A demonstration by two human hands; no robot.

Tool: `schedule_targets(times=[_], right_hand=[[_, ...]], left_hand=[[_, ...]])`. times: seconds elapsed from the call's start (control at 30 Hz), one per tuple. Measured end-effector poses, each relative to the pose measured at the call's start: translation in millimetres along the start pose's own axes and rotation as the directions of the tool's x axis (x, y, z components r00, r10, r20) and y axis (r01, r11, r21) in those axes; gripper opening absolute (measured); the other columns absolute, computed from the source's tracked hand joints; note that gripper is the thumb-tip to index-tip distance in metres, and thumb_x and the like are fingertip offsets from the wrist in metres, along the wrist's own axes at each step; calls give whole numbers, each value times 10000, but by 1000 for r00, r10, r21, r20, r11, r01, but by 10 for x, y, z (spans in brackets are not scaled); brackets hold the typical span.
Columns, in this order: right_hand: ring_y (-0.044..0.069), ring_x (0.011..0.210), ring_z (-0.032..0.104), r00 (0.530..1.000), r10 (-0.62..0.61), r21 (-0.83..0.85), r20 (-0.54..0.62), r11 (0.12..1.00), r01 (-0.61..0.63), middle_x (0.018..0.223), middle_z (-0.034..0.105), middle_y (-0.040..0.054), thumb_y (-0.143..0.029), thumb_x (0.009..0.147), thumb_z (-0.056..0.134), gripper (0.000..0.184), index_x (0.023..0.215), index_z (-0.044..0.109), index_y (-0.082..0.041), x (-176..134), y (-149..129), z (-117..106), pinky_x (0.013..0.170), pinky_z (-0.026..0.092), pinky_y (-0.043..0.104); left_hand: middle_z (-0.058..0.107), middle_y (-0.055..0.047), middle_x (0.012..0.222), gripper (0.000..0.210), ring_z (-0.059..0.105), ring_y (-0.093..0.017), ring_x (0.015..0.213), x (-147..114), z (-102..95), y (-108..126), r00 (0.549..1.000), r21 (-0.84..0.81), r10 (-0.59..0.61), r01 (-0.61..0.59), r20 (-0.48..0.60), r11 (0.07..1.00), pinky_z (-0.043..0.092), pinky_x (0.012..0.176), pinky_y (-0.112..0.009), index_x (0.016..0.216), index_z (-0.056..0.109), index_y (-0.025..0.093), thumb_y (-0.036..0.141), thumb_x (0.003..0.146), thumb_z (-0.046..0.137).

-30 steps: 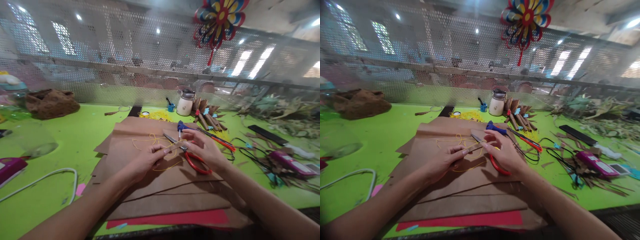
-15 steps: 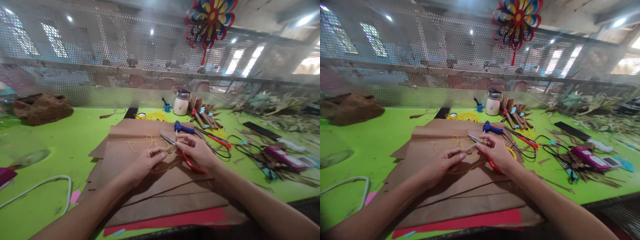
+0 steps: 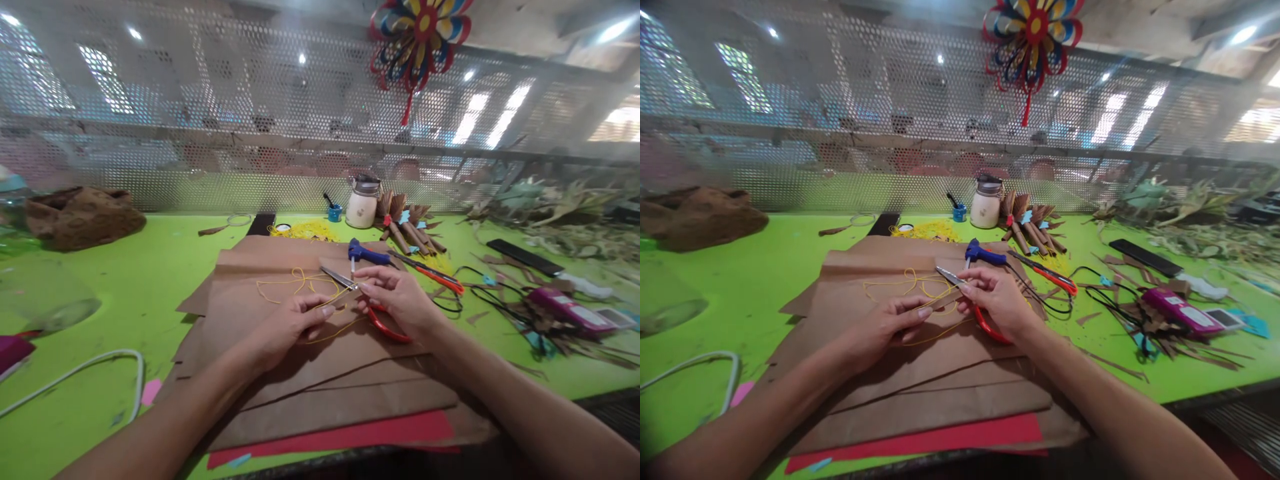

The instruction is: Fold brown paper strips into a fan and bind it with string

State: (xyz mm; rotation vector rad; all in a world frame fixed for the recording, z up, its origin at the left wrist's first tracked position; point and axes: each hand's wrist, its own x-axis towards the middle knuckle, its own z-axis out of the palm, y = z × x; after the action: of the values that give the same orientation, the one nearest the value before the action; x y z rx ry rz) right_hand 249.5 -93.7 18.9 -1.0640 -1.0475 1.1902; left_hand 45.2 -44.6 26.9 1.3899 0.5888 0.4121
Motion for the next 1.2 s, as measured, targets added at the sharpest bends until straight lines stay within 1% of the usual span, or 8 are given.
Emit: schedule_targets(times=[0.17, 0.27, 0.47, 0.6, 0.7, 0.87, 1.07, 1.2], right_hand=[[133, 607, 642, 999, 40, 59, 17, 997, -41, 731, 669, 25, -348, 702, 740, 335, 957, 640, -156, 19, 26, 13, 611, 509, 275], [148, 684, 647, 999, 32, 39, 1, 999, -32, 802, 651, 24, -405, 742, 695, 407, 1066, 590, -183, -1, 9, 79, 632, 513, 287], [134, 733, 601, 998, -12, -146, -56, 989, 3, 819, 610, -6, -330, 699, 731, 624, 1246, 461, -199, -38, 35, 231, 653, 486, 261], [135, 696, 568, 995, -45, -175, -87, 984, 30, 763, 590, -29, -267, 639, 760, 712, 1271, 440, -201, -36, 80, 260, 635, 472, 263], [131, 676, 557, 996, -61, -123, -70, 991, 52, 742, 579, -39, -249, 622, 762, 698, 1251, 461, -205, -35, 87, 252, 643, 470, 266], [141, 690, 549, 996, -54, -104, -66, 993, 47, 754, 594, -29, -234, 613, 758, 661, 1219, 493, -221, -44, 90, 245, 641, 454, 266], [160, 688, 560, 993, -71, -287, -92, 957, 42, 745, 616, -6, -257, 662, 717, 519, 1151, 560, -186, -83, 85, 295, 635, 449, 283], [151, 679, 580, 997, -36, -202, -64, 979, 22, 728, 615, -9, -321, 733, 662, 458, 1158, 567, -183, -99, 74, 292, 641, 456, 281]], left_hand=[[372, 75, 477, 266, 238, -55, 443, 12, 15, -32, 998, -11, -15, 15, -65, 1000, 124, 467, -234, 819, 578, 146, 406, 780, 613], [350, 81, 475, 275, 232, -53, 436, 18, 38, -36, 995, -6, -6, 5, -100, 1000, 129, 463, -230, 786, 554, 152, 421, 774, 611], [361, 80, 504, 343, 250, -55, 458, 20, 107, -22, 990, 53, 23, -16, -140, 998, 146, 462, -222, 912, 596, 137, 449, 769, 617], [392, 71, 540, 397, 269, -56, 478, 16, 151, -23, 986, 45, 29, -22, -165, 999, 155, 457, -212, 985, 595, 134, 453, 752, 636], [392, 72, 546, 412, 270, -58, 477, 9, 161, -27, 990, 34, 20, -15, -142, 999, 157, 448, -205, 1039, 577, 137, 440, 764, 624], [417, 70, 550, 358, 292, -57, 468, 18, 148, -40, 996, 44, 1, 3, -92, 999, 180, 435, -194, 992, 548, 156, 429, 771, 616], [436, 69, 480, 378, 324, -57, 432, 51, 154, -59, 983, 107, -43, 63, -181, 992, 194, 435, -196, 848, 537, 156, 516, 756, 606], [449, 74, 458, 359, 329, -52, 395, 44, 150, -63, 978, 55, -63, 76, -199, 996, 186, 430, -195, 842, 537, 155, 485, 737, 631]])
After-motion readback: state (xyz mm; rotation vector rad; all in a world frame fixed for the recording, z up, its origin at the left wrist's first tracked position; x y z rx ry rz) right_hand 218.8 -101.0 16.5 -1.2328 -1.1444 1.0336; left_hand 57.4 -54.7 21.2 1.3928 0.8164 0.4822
